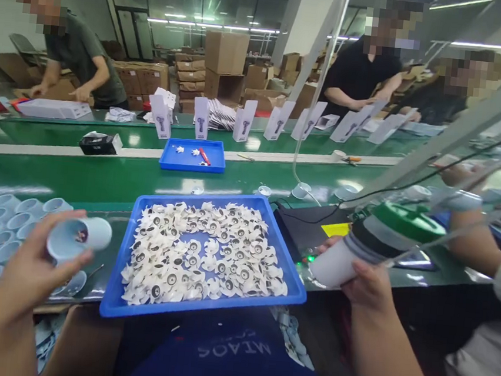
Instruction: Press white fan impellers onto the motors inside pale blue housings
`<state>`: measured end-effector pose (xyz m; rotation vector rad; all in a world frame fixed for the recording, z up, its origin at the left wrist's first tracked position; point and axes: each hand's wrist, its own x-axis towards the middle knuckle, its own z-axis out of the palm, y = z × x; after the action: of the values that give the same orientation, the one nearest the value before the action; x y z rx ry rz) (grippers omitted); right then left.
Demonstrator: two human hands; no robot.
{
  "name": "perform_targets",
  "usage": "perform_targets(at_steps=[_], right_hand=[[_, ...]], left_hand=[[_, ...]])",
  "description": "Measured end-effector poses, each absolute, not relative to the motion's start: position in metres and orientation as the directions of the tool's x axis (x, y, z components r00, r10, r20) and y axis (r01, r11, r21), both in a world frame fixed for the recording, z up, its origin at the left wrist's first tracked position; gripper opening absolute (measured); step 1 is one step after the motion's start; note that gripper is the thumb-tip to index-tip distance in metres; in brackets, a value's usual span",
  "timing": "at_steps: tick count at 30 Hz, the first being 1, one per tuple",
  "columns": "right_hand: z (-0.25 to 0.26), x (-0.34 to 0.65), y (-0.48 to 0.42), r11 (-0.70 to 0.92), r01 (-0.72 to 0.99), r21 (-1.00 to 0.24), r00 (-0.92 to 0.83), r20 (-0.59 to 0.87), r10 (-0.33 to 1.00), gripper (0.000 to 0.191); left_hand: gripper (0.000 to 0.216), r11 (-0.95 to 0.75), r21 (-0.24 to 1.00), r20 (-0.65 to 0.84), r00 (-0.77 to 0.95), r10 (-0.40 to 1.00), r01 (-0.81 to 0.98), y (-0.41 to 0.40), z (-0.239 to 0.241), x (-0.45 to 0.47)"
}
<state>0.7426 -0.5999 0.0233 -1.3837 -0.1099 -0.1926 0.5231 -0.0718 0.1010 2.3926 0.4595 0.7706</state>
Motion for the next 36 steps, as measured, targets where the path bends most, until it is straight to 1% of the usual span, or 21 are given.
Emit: perform_targets(at_steps=[1, 2, 4, 5, 6, 7, 8, 9, 11, 13, 14, 16, 20, 25, 28, 30, 33, 35, 36], right_hand=[[0.034, 0.740, -0.602, 0.174, 0.186, -0.967, 0.983, 0.183, -0.032, 0.074], [0.046, 0.736, -0.602, 0.171, 0.180, -0.969, 0.984, 0.181, -0.009, 0.079], [0.072, 0.728, -0.589, 0.160, 0.160, -0.974, 0.985, 0.167, 0.033, 0.098], [0.085, 0.723, -0.576, 0.154, 0.142, -0.978, 0.986, 0.153, 0.062, 0.107], [0.097, 0.718, -0.559, 0.154, 0.101, -0.983, 0.984, 0.122, 0.130, 0.112], [0.108, 0.714, -0.539, 0.175, 0.059, -0.983, 0.973, 0.096, 0.212, 0.112], [0.116, 0.710, -0.517, 0.231, 0.025, -0.973, 0.948, 0.096, 0.302, 0.108], [0.122, 0.707, -0.495, 0.325, 0.005, -0.946, 0.912, 0.138, 0.386, 0.102], [0.129, 0.701, -0.455, 0.486, -0.074, -0.871, 0.815, 0.228, 0.533, 0.092], [0.131, 0.695, -0.426, 0.549, -0.147, -0.823, 0.744, 0.274, 0.610, 0.082], [0.132, 0.691, -0.418, 0.559, -0.170, -0.812, 0.724, 0.282, 0.630, 0.077], [0.133, 0.685, -0.410, 0.546, -0.192, -0.816, 0.707, 0.271, 0.653, 0.073], [0.138, 0.678, -0.415, 0.492, -0.188, -0.850, 0.690, 0.243, 0.682, 0.076], [0.142, 0.676, -0.421, 0.457, -0.176, -0.872, 0.705, 0.212, 0.677, 0.081], [0.141, 0.675, -0.420, 0.451, -0.162, -0.878, 0.722, 0.206, 0.660, 0.082], [0.137, 0.677, -0.416, 0.462, -0.162, -0.872, 0.733, 0.207, 0.648, 0.080], [0.128, 0.687, -0.416, 0.492, -0.222, -0.842, 0.771, 0.157, 0.617, 0.081], [0.119, 0.698, -0.430, 0.516, -0.222, -0.827, 0.811, 0.137, 0.569, 0.082], [0.112, 0.704, -0.442, 0.521, -0.186, -0.833, 0.838, 0.142, 0.526, 0.081]], left_hand=[[0.048, -0.805, 0.593, 0.443, 0.824, 0.354, 0.027, -0.091, 0.097, 0.522], [0.044, -0.824, 0.561, 0.464, 0.855, 0.232, -0.082, -0.112, 0.093, 0.522], [0.042, -0.833, 0.496, 0.475, 0.879, 0.026, -0.244, -0.153, 0.084, 0.531], [0.044, -0.832, 0.468, 0.474, 0.879, -0.048, -0.298, -0.173, 0.080, 0.539], [0.045, -0.829, 0.445, 0.467, 0.878, -0.107, -0.338, -0.191, 0.076, 0.548], [0.045, -0.826, 0.427, 0.465, 0.873, -0.149, -0.368, -0.208, 0.074, 0.556], [0.046, -0.821, 0.416, 0.467, 0.866, -0.178, -0.392, -0.223, 0.072, 0.565], [0.048, -0.813, 0.414, 0.466, 0.863, -0.196, -0.408, -0.235, 0.072, 0.572], [0.047, -0.790, 0.438, 0.464, 0.861, -0.210, -0.428, -0.253, 0.072, 0.582], [0.036, -0.770, 0.483, 0.455, 0.871, -0.188, -0.418, -0.263, 0.074, 0.584], [0.032, -0.765, 0.503, 0.445, 0.879, -0.170, -0.403, -0.266, 0.075, 0.583], [0.031, -0.764, 0.531, 0.436, 0.891, -0.125, -0.367, -0.268, 0.077, 0.579], [0.033, -0.765, 0.546, 0.428, 0.899, -0.095, -0.340, -0.269, 0.076, 0.572], [0.030, -0.722, 0.617, 0.385, 0.920, -0.071, -0.314, -0.271, 0.075, 0.575], [0.030, -0.706, 0.641, 0.351, 0.933, -0.080, -0.302, -0.272, 0.075, 0.576], [0.032, -0.693, 0.673, 0.281, 0.956, -0.082, -0.257, -0.272, 0.076, 0.577], [0.046, -0.674, 0.722, 0.071, 0.985, -0.155, -0.158, -0.268, 0.075, 0.578], [0.063, -0.724, 0.677, -0.007, 0.983, -0.184, -0.131, -0.257, 0.069, 0.580], [0.069, -0.759, 0.639, 0.001, 0.987, -0.161, -0.125, -0.249, 0.064, 0.580]])
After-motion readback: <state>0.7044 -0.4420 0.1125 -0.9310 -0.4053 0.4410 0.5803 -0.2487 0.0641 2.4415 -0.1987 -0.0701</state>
